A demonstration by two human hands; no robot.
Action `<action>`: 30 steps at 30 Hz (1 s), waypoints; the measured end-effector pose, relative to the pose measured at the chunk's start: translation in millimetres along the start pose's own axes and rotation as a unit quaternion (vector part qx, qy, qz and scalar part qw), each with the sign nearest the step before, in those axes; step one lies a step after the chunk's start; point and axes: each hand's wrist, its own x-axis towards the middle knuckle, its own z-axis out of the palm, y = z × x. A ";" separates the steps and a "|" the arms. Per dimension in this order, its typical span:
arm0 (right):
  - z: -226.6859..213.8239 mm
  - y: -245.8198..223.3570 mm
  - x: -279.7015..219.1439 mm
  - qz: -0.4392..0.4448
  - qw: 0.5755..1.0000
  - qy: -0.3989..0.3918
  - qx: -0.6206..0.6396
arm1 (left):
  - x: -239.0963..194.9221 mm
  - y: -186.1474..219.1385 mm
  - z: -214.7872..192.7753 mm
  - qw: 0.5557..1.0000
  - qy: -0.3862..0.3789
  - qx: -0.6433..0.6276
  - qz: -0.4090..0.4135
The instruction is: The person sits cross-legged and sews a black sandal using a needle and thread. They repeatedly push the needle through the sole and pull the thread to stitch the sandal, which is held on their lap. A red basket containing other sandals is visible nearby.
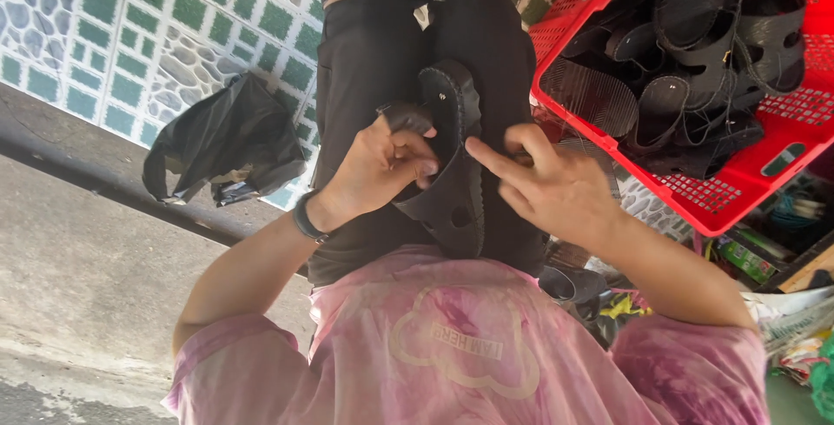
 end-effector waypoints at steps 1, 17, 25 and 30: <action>-15.5 8.1 -2.9 0.002 1.000 0.004 0.000 | -0.3 -1.5 1.5 1.000 -0.002 0.004 0.001; 31.2 7.0 -34.8 0.151 0.862 0.071 0.479 | -14.1 45.1 18.2 0.789 0.123 0.533 0.280; 48.8 -18.3 -28.7 0.211 0.866 0.042 0.452 | -14.2 46.8 22.6 0.807 0.129 0.506 0.277; 20.6 2.0 -12.4 0.075 0.984 0.072 0.145 | -18.4 41.9 14.2 0.808 0.130 0.508 0.268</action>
